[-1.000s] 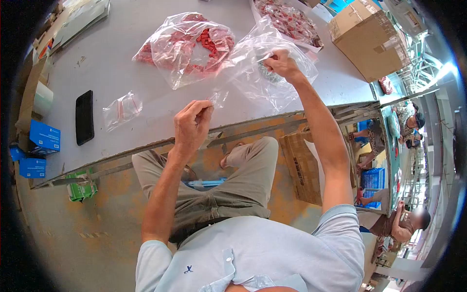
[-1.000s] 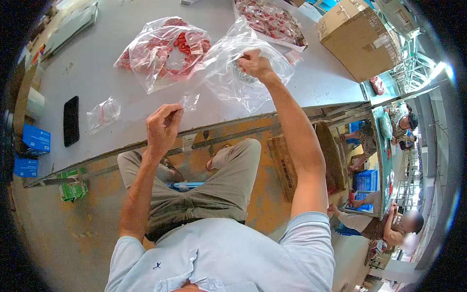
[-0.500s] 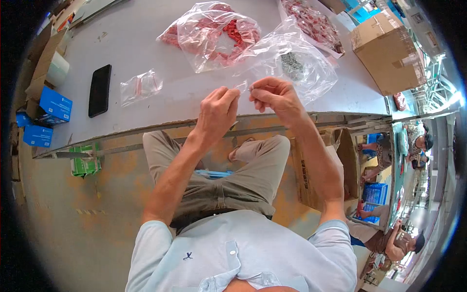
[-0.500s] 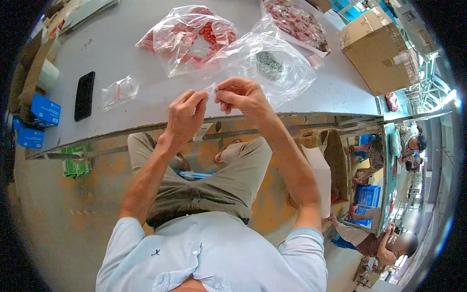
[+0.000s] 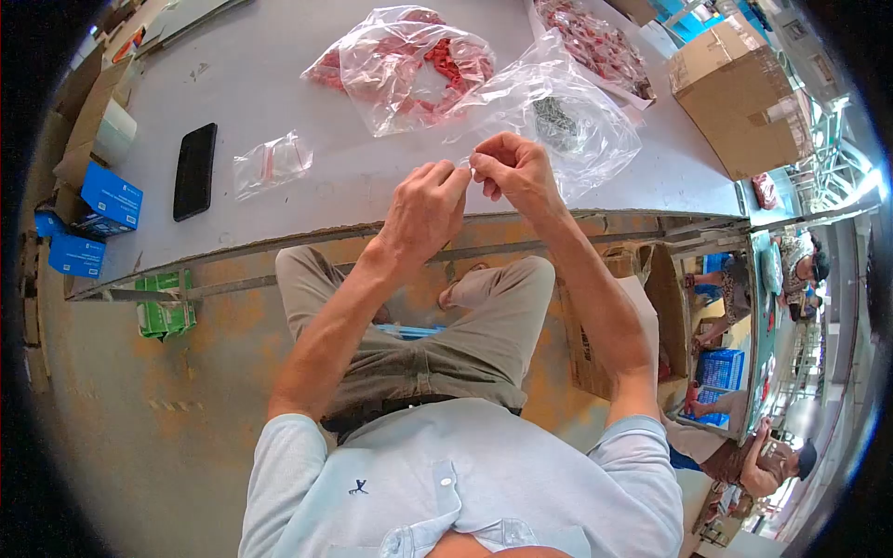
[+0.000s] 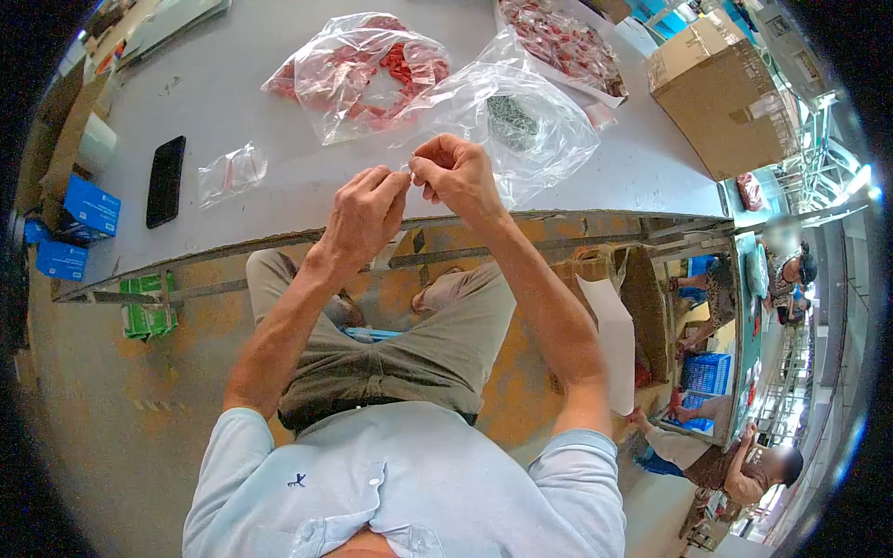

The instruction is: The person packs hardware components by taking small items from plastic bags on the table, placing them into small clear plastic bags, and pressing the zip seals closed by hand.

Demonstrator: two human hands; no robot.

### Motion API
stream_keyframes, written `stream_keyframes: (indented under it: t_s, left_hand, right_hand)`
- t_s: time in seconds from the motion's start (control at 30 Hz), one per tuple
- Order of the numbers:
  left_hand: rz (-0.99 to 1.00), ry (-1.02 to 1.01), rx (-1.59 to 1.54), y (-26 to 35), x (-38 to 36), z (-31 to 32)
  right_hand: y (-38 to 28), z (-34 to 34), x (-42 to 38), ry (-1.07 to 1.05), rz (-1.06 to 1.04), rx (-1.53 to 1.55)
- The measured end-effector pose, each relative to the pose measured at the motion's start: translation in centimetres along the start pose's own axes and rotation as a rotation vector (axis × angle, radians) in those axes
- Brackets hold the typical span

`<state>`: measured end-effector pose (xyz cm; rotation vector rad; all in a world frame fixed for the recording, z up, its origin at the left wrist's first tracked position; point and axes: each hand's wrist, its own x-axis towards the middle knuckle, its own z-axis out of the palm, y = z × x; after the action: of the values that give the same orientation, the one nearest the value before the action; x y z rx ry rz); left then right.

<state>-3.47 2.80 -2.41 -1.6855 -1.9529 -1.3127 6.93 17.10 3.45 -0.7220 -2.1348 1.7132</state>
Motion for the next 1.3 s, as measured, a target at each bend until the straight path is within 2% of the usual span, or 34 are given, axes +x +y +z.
stream_keyframes:
  t_s: [0.07,0.13,0.27,0.47,0.57,0.63,0.67,0.7,0.77,0.8,0.87,0.9,0.97,1.0,1.1,1.13,1.2,1.23,1.3]
  left_hand:
    - [-0.064,0.000,-0.095,0.0,0.3,-0.2]
    - [-0.091,0.011,-0.109,0.0,0.4,-0.2]
    - [-0.120,0.042,-0.134,0.1,0.6,-0.5]
    - [-0.130,0.045,-0.159,0.1,0.7,-0.7]
    - [-0.127,0.031,-0.164,-0.4,0.6,-0.7]
    - [-0.169,0.048,-0.192,-0.6,0.3,-0.8]
    - [-0.213,0.065,-0.221,-0.6,0.2,-0.7]
    - [-0.201,0.067,-0.234,-0.9,0.0,-0.5]
    - [-0.330,0.074,-0.330,-1.6,-0.7,-0.3]
    - [-0.337,0.079,-0.312,-1.6,-0.6,-0.5]
    - [-0.316,0.088,-0.328,-1.6,-0.4,-0.4]
    - [-0.301,0.100,-0.336,-1.6,-0.3,-0.3]
    - [-0.298,0.083,-0.324,-1.8,-0.4,-0.3]
    - [-0.300,0.067,-0.311,-1.9,-0.4,-0.3]
    - [-0.296,0.072,-0.290,-1.7,-0.5,-0.3]
    - [-0.301,0.069,-0.287,-1.8,-0.5,-0.2]
    - [-0.281,0.071,-0.279,-2.0,-0.5,0.0]
    - [-0.285,0.070,-0.281,-2.0,-0.6,0.0]
    - [-0.292,0.049,-0.257,-2.2,-0.7,0.1]
  right_hand:
    - [0.5,0.0,0.0,0.024,-0.025,-0.048]
    - [1.0,0.0,0.1,-0.012,-0.042,0.122]
    - [1.5,-0.3,0.1,-0.065,-0.046,0.153]
    - [1.5,-0.8,0.0,-0.055,-0.124,0.002]
    - [1.4,-1.8,0.0,0.016,-0.137,0.030]
    - [1.3,-4.1,0.9,0.184,-0.209,-0.020]
    - [1.1,-5.7,1.6,0.271,-0.199,-0.181]
    - [1.4,-7.7,2.5,0.332,-0.259,-0.450]
    - [2.5,-11.7,5.0,0.412,-0.385,-0.949]
    - [3.6,-13.5,6.8,0.421,-0.384,-0.955]
    - [5.5,-16.2,10.2,0.387,-0.396,-1.210]
    - [5.5,-16.5,11.2,0.391,-0.394,-1.211]
    - [5.3,-15.8,13.0,0.277,-0.176,-1.298]
    - [5.4,-15.3,13.7,0.294,-0.125,-1.290]
    - [9.1,-15.5,16.5,0.263,-0.055,-1.294]
    - [9.0,-15.7,16.5,0.257,-0.053,-1.291]
    - [8.7,-16.6,16.5,0.060,-0.036,-1.236]
    - [9.0,-16.7,16.2,0.056,-0.033,-1.237]
    - [9.0,-16.4,15.6,0.256,-0.221,-1.238]
